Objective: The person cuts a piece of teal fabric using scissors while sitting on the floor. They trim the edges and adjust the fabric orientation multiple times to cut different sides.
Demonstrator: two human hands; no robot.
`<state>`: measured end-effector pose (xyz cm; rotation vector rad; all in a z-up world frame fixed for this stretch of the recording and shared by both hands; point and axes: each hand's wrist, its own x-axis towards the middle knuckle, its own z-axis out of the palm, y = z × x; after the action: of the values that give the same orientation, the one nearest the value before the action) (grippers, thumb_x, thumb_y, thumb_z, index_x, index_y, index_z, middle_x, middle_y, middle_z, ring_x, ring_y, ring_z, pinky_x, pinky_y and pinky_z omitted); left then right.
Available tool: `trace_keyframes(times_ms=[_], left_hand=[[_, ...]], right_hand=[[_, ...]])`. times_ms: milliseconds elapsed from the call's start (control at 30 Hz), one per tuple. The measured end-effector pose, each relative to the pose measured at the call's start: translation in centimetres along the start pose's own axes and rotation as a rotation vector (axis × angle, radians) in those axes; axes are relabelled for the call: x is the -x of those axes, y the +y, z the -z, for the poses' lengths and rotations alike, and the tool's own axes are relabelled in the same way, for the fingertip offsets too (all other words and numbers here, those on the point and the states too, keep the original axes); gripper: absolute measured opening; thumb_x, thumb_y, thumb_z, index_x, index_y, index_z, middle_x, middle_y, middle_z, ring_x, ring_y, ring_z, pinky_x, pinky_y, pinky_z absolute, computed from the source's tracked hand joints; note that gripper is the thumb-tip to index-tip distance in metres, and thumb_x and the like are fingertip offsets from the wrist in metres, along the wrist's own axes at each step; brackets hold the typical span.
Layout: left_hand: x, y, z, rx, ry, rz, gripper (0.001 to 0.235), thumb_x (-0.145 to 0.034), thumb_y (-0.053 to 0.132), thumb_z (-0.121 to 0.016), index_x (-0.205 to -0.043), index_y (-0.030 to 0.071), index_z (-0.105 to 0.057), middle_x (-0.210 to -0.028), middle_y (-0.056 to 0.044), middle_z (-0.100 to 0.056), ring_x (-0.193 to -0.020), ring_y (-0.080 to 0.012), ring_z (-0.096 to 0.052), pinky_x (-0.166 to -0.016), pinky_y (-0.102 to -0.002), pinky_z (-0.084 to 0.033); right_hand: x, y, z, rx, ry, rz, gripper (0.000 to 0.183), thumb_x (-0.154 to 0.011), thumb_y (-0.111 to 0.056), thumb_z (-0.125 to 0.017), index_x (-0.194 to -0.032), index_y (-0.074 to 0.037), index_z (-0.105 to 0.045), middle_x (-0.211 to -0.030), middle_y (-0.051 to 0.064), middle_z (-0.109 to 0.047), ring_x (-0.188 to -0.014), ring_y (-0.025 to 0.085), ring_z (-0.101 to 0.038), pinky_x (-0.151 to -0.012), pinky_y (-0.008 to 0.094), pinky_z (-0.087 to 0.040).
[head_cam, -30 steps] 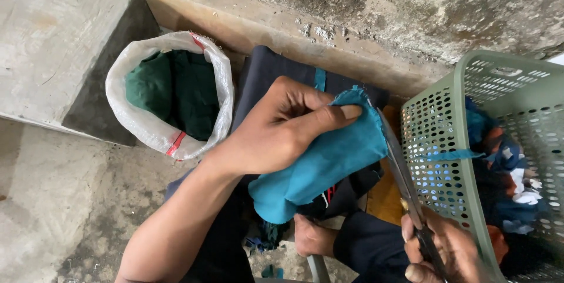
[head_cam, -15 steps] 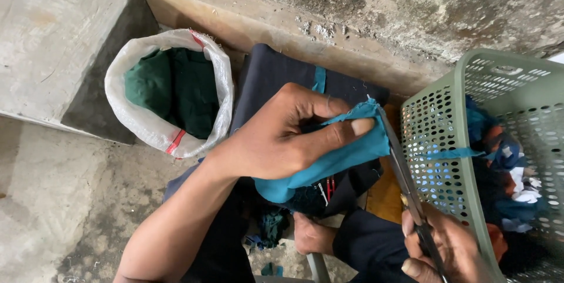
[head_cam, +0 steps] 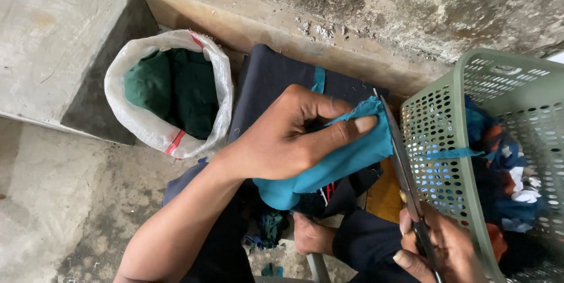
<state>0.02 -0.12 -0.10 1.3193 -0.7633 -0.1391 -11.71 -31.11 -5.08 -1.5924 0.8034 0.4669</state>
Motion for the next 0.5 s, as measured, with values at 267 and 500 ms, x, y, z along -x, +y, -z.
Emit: trace_keyframes(times_ms=[267,500], left_hand=[[0.0,-0.2,0.2,0.005,0.001,0.014,0.043,-0.105,0.022,-0.055,-0.066,0.017,-0.037,-0.066,0.011,-0.027,-0.061,-0.0005,-0.025,-0.054,-0.024,-0.021],[-0.1,-0.3,0.1,-0.022,-0.048,0.012,0.043,-0.105,0.024,-0.055,-0.066,0.016,-0.038,-0.065,0.008,-0.028,-0.062,-0.0022,-0.026,-0.055,-0.027,-0.023]], right_hand=[[-1.3,2.9,2.5,0.559,-0.108,0.454,0.072,-0.073,-0.009,-0.088,-0.140,-0.016,-0.065,-0.092,0.003,-0.070,-0.065,0.014,-0.069,-0.070,0.024,-0.059],[-2.7,4.4,4.2,-0.094,-0.411,0.218,0.058,-0.077,0.012,-0.079,-0.130,-0.005,-0.061,-0.086,0.008,-0.051,-0.061,0.015,-0.046,-0.059,0.031,-0.042]])
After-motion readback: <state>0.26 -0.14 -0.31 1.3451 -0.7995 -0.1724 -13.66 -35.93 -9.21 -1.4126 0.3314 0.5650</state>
